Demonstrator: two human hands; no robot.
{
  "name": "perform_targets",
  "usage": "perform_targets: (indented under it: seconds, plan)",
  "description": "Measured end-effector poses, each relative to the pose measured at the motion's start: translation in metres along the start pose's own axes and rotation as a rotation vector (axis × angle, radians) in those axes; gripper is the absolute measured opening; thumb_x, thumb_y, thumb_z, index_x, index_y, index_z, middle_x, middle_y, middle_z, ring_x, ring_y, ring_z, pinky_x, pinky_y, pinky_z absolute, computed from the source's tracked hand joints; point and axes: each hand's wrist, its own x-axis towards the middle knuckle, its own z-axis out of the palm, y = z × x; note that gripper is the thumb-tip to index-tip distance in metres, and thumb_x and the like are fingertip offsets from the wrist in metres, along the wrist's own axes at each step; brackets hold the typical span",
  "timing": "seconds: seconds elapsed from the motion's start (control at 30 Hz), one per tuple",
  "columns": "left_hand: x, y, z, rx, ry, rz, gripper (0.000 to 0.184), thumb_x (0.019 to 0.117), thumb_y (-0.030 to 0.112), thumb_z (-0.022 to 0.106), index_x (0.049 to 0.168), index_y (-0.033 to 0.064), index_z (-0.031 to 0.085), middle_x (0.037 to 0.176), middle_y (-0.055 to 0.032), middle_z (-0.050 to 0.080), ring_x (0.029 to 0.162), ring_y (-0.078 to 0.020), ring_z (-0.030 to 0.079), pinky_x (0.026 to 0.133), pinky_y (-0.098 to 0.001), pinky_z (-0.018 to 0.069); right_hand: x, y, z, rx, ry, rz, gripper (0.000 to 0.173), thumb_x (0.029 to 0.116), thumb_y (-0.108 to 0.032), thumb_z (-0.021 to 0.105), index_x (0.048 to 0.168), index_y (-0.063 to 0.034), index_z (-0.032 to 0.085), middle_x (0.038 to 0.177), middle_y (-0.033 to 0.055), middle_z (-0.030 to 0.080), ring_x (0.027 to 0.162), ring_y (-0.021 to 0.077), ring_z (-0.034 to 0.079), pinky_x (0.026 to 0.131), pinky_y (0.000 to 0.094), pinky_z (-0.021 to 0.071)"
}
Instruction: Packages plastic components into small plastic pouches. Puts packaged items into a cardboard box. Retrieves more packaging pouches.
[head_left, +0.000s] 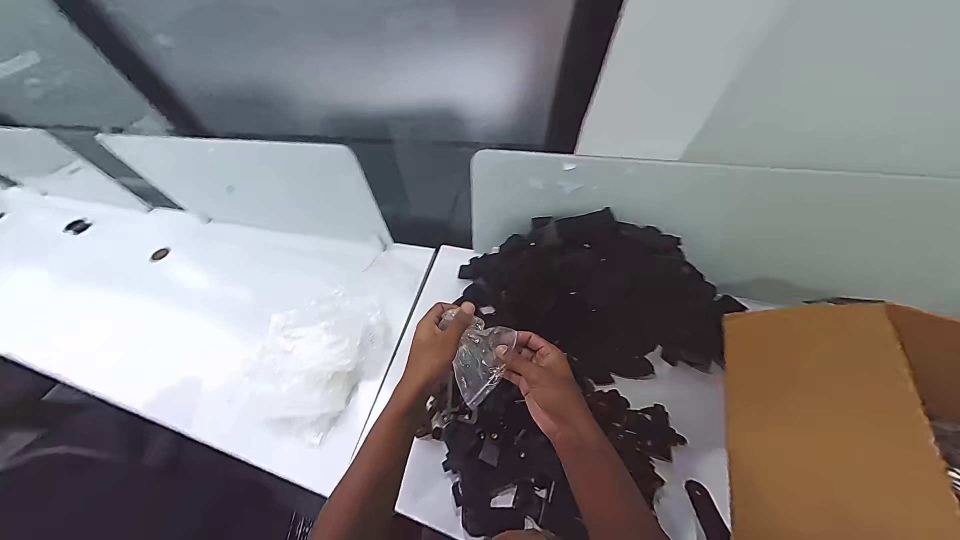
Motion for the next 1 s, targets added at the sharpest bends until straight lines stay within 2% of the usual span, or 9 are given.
perform_targets:
  seconds: [0.13, 0.27, 0.37, 0.43, 0.53, 0.6, 0.7, 0.83, 1.0]
  plan:
    - [-0.038, -0.018, -0.073, 0.215, -0.041, 0.076, 0.023, 0.0979, 0.029, 0.069, 0.096, 0.0059, 0.069, 0.077, 0.0003, 0.069, 0.071, -0.0075, 0.066, 0.07, -0.0286, 0.0568, -0.003, 0.024, 0.03, -0.138, -0.02, -0.064, 0.015, 0.0973, -0.001, 0.065, 0.11, 0.0054, 0.063, 0.089, 0.0128, 0.07, 0.075, 0.0208, 0.072, 0.07, 0.0366, 0.0646]
    - [-0.059, -0.035, -0.106, 0.069, 0.077, 0.134, 0.015, 0.1006, 0.014, 0.063, 0.106, 0.0003, 0.061, 0.081, -0.0039, 0.067, 0.068, -0.0113, 0.066, 0.065, -0.0291, 0.0587, -0.006, 0.052, 0.054, -0.232, -0.038, -0.189, 0.023, 0.0946, -0.001, 0.067, 0.115, 0.0055, 0.062, 0.087, 0.0117, 0.071, 0.067, 0.0197, 0.071, 0.061, 0.0341, 0.0644]
    - [-0.063, -0.047, -0.126, 0.098, 0.17, 0.138, 0.017, 0.1013, 0.016, 0.063, 0.107, 0.0002, 0.06, 0.089, -0.0065, 0.066, 0.063, -0.011, 0.066, 0.056, -0.0268, 0.0592, -0.008, 0.07, 0.067, -0.157, -0.059, -0.217, 0.044, 0.0939, 0.005, 0.065, 0.133, 0.0019, 0.044, 0.084, 0.0111, 0.071, 0.066, 0.0187, 0.072, 0.06, 0.0314, 0.0623]
    - [-0.063, -0.054, -0.146, 0.235, 0.209, 0.174, 0.021, 0.1012, 0.022, 0.064, 0.107, 0.0023, 0.059, 0.089, -0.004, 0.064, 0.061, -0.0066, 0.061, 0.055, -0.0237, 0.054, -0.009, 0.083, 0.077, -0.156, -0.126, -0.263, 0.043, 0.0921, 0.008, 0.064, 0.126, -0.0017, 0.04, 0.083, 0.0087, 0.071, 0.069, 0.0174, 0.073, 0.064, 0.0294, 0.062]
    - [-0.063, -0.051, -0.183, 0.321, 0.308, 0.137, 0.032, 0.0967, 0.025, 0.072, 0.114, 0.0029, 0.056, 0.083, -0.0041, 0.066, 0.049, -0.0067, 0.056, 0.045, -0.0237, 0.0495, 0.001, 0.103, 0.099, -0.299, -0.273, -0.355, 0.014, 0.0936, 0.006, 0.06, 0.107, 0.0034, 0.062, 0.093, 0.009, 0.073, 0.076, 0.0166, 0.073, 0.071, 0.0312, 0.0646]
    - [-0.06, -0.044, -0.213, 0.41, 0.403, 0.163, 0.043, 0.0944, 0.022, 0.075, 0.125, 0.0012, 0.055, 0.084, -0.0079, 0.069, 0.048, -0.0109, 0.06, 0.045, -0.0275, 0.0539, 0.018, 0.11, 0.129, -0.405, -0.318, -0.323, 0.017, 0.0973, 0.002, 0.058, 0.111, 0.0048, 0.067, 0.097, 0.0104, 0.073, 0.076, 0.0158, 0.073, 0.072, 0.0318, 0.0648]
    - [-0.052, -0.032, -0.258, 0.786, 0.639, 0.333, 0.046, 0.0939, 0.026, 0.075, 0.127, -0.0015, 0.06, 0.091, -0.0131, 0.072, 0.061, -0.0214, 0.068, 0.057, -0.0391, 0.0599, 0.05, 0.114, 0.191, -0.519, -0.381, -0.239, 0.024, 0.1017, -0.006, 0.059, 0.123, 0.0004, 0.067, 0.104, 0.0121, 0.073, 0.077, 0.0159, 0.074, 0.071, 0.0316, 0.0647]
    - [-0.036, -0.025, -0.287, 1.183, 0.746, 0.411, 0.041, 0.1022, 0.035, 0.061, 0.131, 0.0057, 0.065, 0.133, -0.0204, 0.063, 0.13, -0.0405, 0.055, 0.102, -0.0596, 0.0455, 0.091, 0.128, 0.258, -0.744, -0.456, -0.22, 0.029, 0.1024, -0.009, 0.059, 0.13, -0.0067, 0.066, 0.114, 0.0115, 0.071, 0.079, 0.0173, 0.073, 0.074, 0.0356, 0.0633]
    - [0.004, -0.073, -0.292, 1.37, 0.3, 0.181, 0.04, 0.1057, 0.034, 0.053, 0.141, 0.0179, 0.062, 0.136, -0.0113, 0.064, 0.13, -0.0307, 0.058, 0.108, -0.0568, 0.0431, 0.119, 0.162, 0.275, -1.328, -0.451, -0.181, 0.037, 0.0969, -0.029, 0.067, 0.132, -0.0159, 0.069, 0.114, 0.0133, 0.071, 0.105, 0.0313, 0.067, 0.09, 0.0539, 0.0527]
